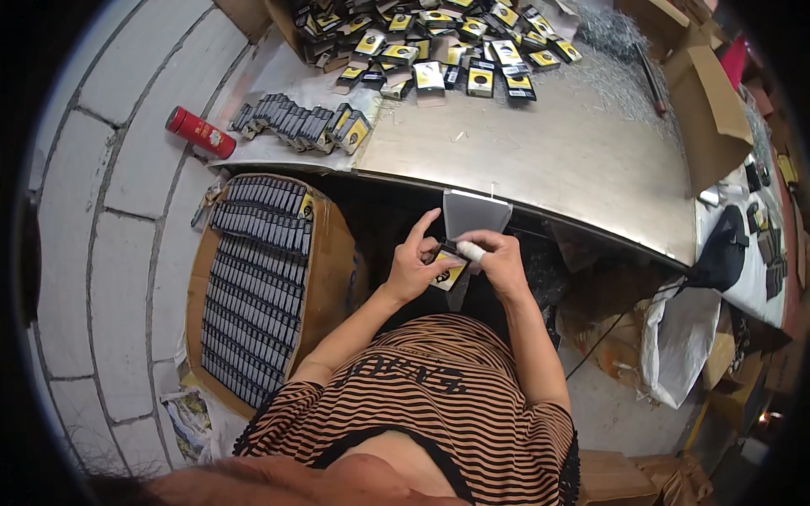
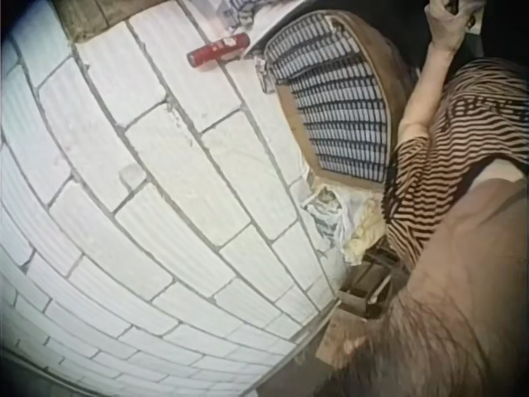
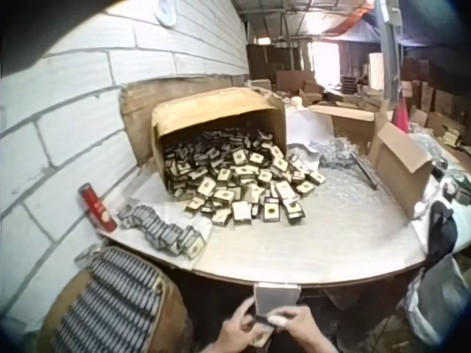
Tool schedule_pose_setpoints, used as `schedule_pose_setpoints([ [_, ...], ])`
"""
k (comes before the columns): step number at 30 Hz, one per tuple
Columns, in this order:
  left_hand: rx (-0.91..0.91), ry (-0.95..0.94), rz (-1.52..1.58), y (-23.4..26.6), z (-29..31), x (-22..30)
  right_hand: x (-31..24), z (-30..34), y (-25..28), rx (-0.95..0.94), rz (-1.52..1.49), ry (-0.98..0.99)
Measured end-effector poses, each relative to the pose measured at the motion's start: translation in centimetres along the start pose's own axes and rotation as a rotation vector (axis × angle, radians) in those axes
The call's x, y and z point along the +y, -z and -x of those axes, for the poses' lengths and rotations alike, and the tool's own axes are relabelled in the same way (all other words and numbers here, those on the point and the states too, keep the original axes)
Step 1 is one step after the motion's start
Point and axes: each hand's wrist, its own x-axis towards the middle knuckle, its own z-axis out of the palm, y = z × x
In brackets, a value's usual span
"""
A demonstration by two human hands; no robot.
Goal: Packing small labeled components into individual boxes and organizing them into a storage tray.
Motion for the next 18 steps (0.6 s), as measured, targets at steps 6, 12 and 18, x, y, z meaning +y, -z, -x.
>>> schedule_pose_setpoints([
  [6,-0.045,0.029,0.262,-0.2,-1.5,0.5,-0.7,0.8,0.0,-0.003,0.123,0.175],
  [12,0.03,-0.092,0.373,-1.5,-5.2,2.5,-3.0,-0.7,-1.3,0.247,0.172,0.395],
  [18,0.035,-0.155,0.111,1.9,-11.2,4.5,-4.6,-5.0,-0.4,0.201,-0.088,0.356],
])
